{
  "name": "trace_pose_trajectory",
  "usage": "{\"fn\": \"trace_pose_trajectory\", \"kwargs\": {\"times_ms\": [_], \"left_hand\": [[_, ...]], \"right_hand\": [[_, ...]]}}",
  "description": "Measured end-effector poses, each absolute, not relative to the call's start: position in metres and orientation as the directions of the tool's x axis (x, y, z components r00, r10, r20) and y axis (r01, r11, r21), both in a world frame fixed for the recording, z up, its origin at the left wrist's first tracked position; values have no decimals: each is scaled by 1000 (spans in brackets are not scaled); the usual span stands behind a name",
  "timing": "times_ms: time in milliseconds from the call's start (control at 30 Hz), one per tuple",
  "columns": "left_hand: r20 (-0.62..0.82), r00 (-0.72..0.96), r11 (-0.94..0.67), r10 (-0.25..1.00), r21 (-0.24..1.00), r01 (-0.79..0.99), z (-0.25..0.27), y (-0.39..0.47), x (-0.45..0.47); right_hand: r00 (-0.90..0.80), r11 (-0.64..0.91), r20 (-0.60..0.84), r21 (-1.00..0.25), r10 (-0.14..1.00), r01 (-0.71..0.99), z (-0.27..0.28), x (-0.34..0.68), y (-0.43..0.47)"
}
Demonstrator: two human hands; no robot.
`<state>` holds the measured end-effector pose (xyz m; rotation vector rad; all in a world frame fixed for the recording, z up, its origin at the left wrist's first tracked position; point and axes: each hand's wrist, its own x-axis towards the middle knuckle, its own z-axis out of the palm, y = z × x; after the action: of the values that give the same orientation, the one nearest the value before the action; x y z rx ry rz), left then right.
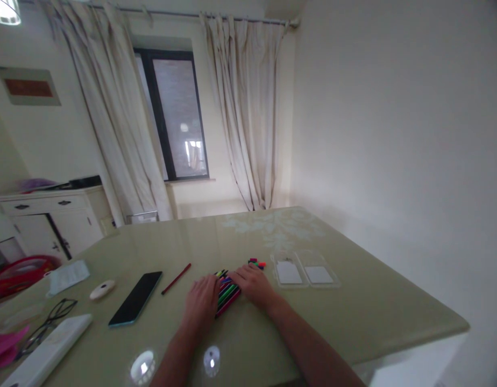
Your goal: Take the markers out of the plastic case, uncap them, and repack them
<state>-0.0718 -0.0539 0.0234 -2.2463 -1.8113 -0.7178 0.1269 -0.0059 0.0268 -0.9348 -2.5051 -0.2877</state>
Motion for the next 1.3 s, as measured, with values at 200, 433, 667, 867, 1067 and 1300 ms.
{"fn": "trace_pose_trajectory", "kwargs": {"times_ms": [200, 433, 667, 867, 1067, 1300], "left_hand": [[473, -261, 159, 842, 244, 957, 29, -52, -115], [372, -326, 238, 869, 265, 935, 16, -45, -127], [347, -461, 362, 817, 316, 877, 16, -43, -134], [328, -496, 396, 804, 326, 858, 12, -46, -140], [376, -436, 307, 818, 355, 883, 19, -48, -139], [495, 94, -274, 864, 304, 912, 20, -50, -88]], "right_hand": [[-276, 515, 621, -244, 734, 822, 41, 175, 12], [-161, 404, 516, -402, 841, 822, 31, 154, 9], [-249, 390, 407, -313, 879, 866, 29, 145, 9], [-264, 395, 393, -301, 881, 868, 23, 149, 13], [-241, 386, 430, -290, 870, 876, 22, 145, 10], [-483, 681, 642, -84, 596, 727, 22, 131, -1]]}}
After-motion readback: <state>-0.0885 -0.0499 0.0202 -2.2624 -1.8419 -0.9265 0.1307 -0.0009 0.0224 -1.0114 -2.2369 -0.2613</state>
